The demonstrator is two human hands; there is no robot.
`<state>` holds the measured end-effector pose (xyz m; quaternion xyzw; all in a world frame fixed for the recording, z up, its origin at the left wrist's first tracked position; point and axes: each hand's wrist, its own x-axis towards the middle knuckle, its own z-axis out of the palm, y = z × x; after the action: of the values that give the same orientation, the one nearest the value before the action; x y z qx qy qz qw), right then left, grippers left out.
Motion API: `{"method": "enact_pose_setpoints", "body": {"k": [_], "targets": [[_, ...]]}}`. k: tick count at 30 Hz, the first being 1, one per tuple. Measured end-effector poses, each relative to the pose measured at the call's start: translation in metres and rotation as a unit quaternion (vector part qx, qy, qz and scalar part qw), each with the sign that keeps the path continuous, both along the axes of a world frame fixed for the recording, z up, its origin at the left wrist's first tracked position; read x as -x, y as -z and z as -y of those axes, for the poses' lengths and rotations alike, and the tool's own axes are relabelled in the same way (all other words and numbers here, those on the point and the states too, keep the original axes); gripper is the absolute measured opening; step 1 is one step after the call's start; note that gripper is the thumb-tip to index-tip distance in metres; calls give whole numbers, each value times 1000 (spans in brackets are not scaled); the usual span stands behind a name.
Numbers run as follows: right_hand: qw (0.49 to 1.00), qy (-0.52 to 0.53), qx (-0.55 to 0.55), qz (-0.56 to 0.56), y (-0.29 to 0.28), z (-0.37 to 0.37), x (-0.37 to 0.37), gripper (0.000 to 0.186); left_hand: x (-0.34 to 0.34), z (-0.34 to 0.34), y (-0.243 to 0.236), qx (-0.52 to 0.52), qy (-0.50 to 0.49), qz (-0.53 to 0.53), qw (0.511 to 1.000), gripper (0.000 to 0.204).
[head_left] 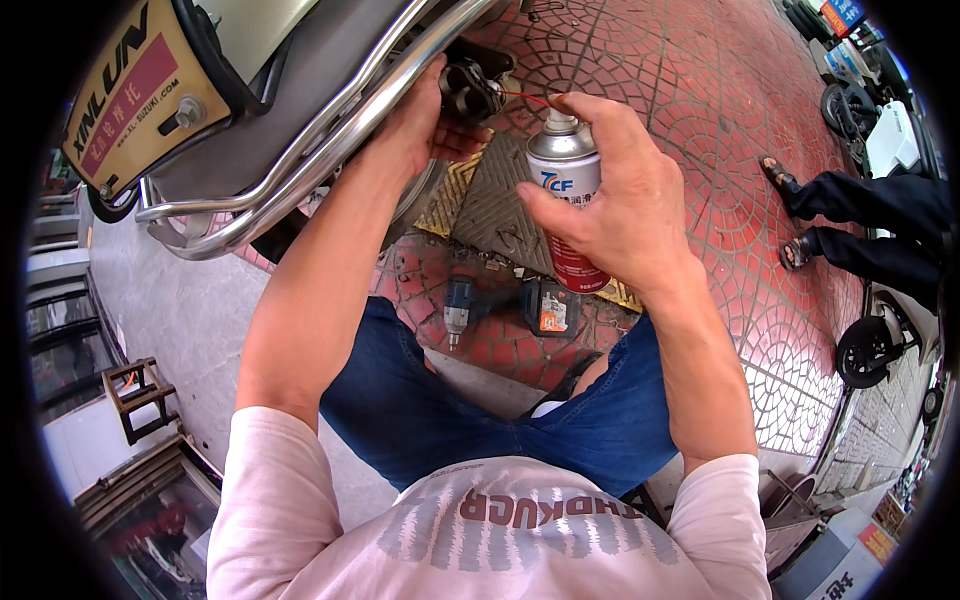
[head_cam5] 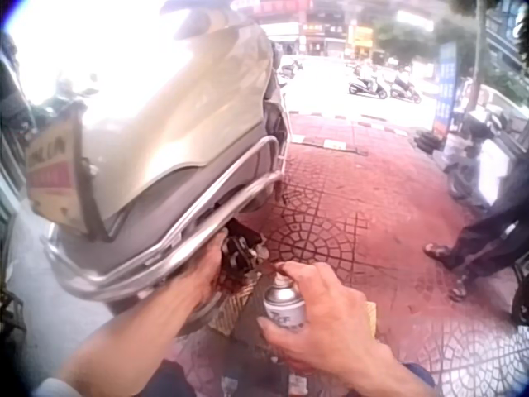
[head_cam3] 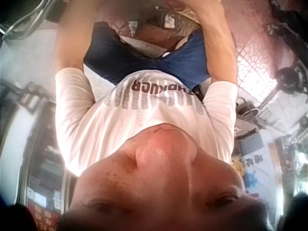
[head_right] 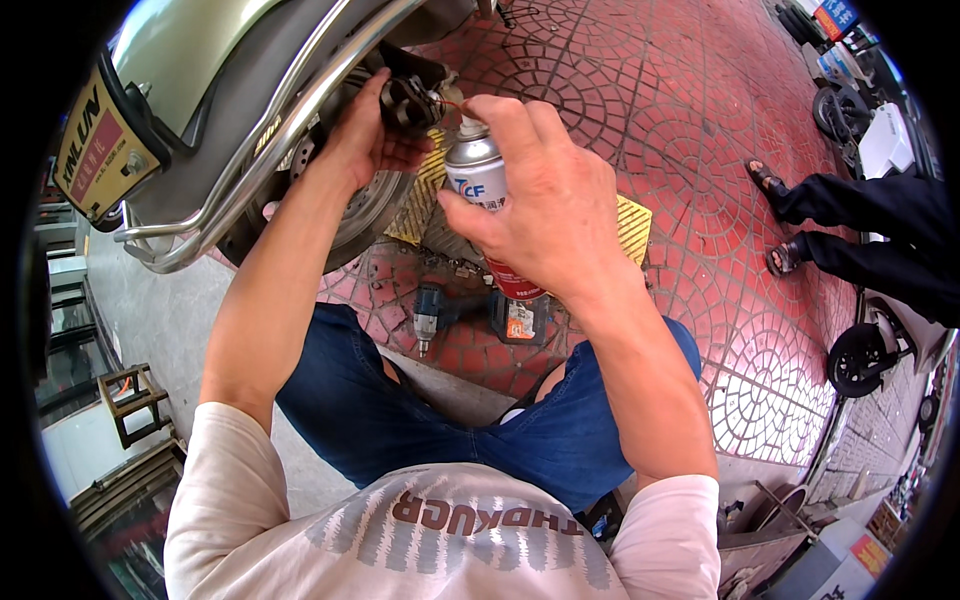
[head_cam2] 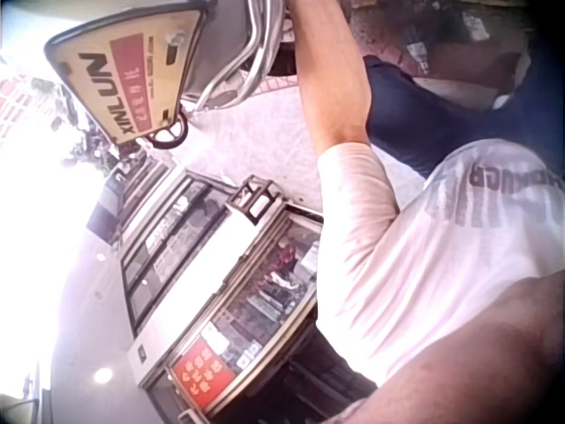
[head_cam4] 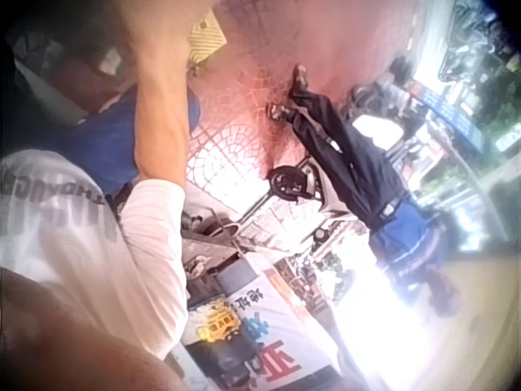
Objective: The person removes a brake component from a scooter's front wheel assembly, cleans the part using a spray from a red can, uses a screwdriver to adjust the assembly, and secures it back onto the scooter using a power drill.
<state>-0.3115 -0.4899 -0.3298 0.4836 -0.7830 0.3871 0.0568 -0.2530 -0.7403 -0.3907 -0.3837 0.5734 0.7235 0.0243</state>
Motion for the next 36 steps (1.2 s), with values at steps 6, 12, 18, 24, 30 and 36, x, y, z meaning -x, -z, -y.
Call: {"method": "enact_pose_setpoints", "body": {"k": [6, 12, 18, 24, 30, 36], "targets": [[1000, 9, 3, 0, 2, -7, 9, 71, 1, -1, 8, 14, 16, 2, 1000, 81], [997, 26, 5, 75, -13, -23, 27, 84, -2, -4, 42, 74, 24, 6, 997, 65], [990, 34, 71, 116, -5, -26, 49, 88, 0, 16, 77, 123, -25, 39, 991, 71], [991, 45, 56, 112, -2, -26, 49, 81, 9, 16, 90, 115, -73, 23, 990, 67], [987, 50, 59, 144, -8, -26, 48, 85, 12, 19, 105, 61, -141, -42, 987, 42], [977, 63, 57, 196, -6, -29, 53, 85, 13, 9, 98, 93, -154, -13, 984, 37]]}}
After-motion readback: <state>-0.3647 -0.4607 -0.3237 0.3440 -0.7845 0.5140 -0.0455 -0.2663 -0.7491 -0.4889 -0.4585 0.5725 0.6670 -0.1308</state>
